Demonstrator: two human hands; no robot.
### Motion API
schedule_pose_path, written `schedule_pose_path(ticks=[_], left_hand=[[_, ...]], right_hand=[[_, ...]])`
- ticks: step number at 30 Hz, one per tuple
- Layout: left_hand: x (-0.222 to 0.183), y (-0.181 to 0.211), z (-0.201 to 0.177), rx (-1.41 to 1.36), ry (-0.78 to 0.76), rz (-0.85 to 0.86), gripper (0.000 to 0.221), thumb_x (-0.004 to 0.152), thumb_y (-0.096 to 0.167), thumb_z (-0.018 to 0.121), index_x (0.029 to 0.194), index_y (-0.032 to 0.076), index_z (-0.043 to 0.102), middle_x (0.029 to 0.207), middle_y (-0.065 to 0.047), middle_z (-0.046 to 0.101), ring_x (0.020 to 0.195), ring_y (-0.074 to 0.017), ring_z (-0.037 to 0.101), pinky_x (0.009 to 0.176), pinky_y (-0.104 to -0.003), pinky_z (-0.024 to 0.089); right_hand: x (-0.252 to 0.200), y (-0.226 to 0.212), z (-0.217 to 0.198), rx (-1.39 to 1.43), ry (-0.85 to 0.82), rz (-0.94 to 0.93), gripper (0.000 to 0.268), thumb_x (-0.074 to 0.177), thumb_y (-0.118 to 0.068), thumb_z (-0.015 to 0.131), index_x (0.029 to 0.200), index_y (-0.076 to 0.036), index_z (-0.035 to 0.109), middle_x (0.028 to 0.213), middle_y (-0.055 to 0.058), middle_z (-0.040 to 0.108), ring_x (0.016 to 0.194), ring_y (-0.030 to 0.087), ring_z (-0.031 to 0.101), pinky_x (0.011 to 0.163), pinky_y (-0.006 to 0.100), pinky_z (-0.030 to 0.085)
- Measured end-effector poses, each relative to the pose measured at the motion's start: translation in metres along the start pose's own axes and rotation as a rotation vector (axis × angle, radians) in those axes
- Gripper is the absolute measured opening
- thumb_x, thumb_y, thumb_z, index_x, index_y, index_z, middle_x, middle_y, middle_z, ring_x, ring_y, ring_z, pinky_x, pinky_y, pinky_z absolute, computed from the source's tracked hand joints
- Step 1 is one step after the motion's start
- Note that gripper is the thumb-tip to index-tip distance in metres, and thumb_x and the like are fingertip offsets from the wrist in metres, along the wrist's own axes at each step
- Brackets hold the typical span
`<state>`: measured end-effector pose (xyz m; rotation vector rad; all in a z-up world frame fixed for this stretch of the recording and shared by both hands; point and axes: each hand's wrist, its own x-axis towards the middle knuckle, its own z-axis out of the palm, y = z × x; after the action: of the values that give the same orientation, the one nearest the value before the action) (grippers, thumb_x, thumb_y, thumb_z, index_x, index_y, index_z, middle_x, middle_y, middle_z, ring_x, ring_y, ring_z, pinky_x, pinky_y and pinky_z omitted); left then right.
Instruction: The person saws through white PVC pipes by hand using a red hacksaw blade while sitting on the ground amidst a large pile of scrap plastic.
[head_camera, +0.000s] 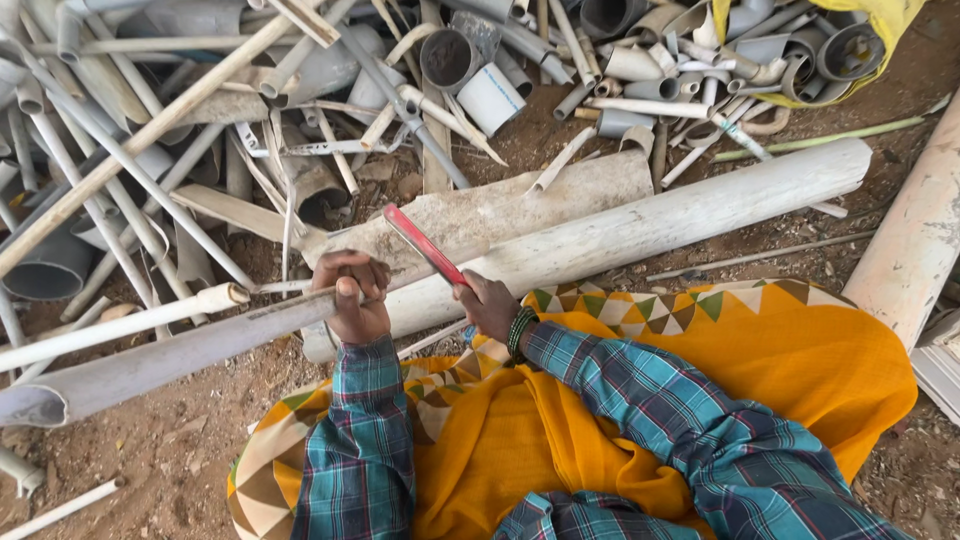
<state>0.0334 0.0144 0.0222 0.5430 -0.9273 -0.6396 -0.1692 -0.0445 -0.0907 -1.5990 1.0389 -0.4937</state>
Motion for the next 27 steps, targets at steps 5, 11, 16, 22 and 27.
schedule_pose_path(ticks=[5,11,16,22,27], left_hand=[[0.003,0.010,0.002,-0.034,-0.057,-0.035,0.047,0.099,0.048,0.074,0.107,0.003,0.062,0.067,0.000,0.048,0.061,-0.0131,0.047,0.065,-0.033,0.045],[0.003,0.009,0.002,-0.061,-0.120,-0.064,0.046,0.098,0.046,0.076,0.107,0.003,0.063,0.067,0.000,0.048,0.061,-0.0124,0.046,0.067,-0.033,0.044],[-0.001,0.011,-0.002,-0.100,-0.163,-0.099,0.047,0.096,0.046,0.078,0.107,0.002,0.064,0.065,0.001,0.048,0.059,-0.0106,0.045,0.064,-0.030,0.042],[0.001,0.010,0.006,-0.086,-0.177,-0.118,0.049,0.095,0.047,0.079,0.106,0.002,0.065,0.066,0.001,0.048,0.059,-0.0118,0.046,0.067,-0.032,0.044],[-0.002,0.013,0.005,-0.049,-0.178,-0.134,0.048,0.092,0.048,0.079,0.103,0.003,0.065,0.064,0.001,0.048,0.059,-0.0106,0.047,0.067,-0.031,0.044]], right_hand=[[0.028,0.024,-0.027,0.096,0.079,0.522,0.052,0.101,-0.034,0.044,0.150,-0.018,0.041,0.066,0.004,0.063,0.045,0.011,0.054,0.040,0.030,0.052],[0.014,0.007,0.009,-0.008,-0.003,0.009,0.037,0.112,-0.034,0.046,0.130,-0.003,0.056,0.068,0.000,0.059,0.051,0.007,0.054,0.044,0.026,0.050],[0.026,-0.004,-0.018,0.053,0.045,0.324,0.049,0.103,-0.031,0.046,0.146,-0.009,0.049,0.067,0.003,0.060,0.046,0.012,0.051,0.037,0.031,0.046],[0.015,-0.012,-0.011,-0.060,-0.008,0.089,0.040,0.110,-0.036,0.045,0.136,-0.007,0.049,0.070,0.002,0.066,0.053,0.010,0.059,0.048,0.027,0.052],[0.030,-0.007,-0.005,-0.105,-0.042,0.041,0.038,0.109,-0.037,0.045,0.134,-0.010,0.055,0.069,0.002,0.063,0.050,0.011,0.057,0.044,0.028,0.052]])
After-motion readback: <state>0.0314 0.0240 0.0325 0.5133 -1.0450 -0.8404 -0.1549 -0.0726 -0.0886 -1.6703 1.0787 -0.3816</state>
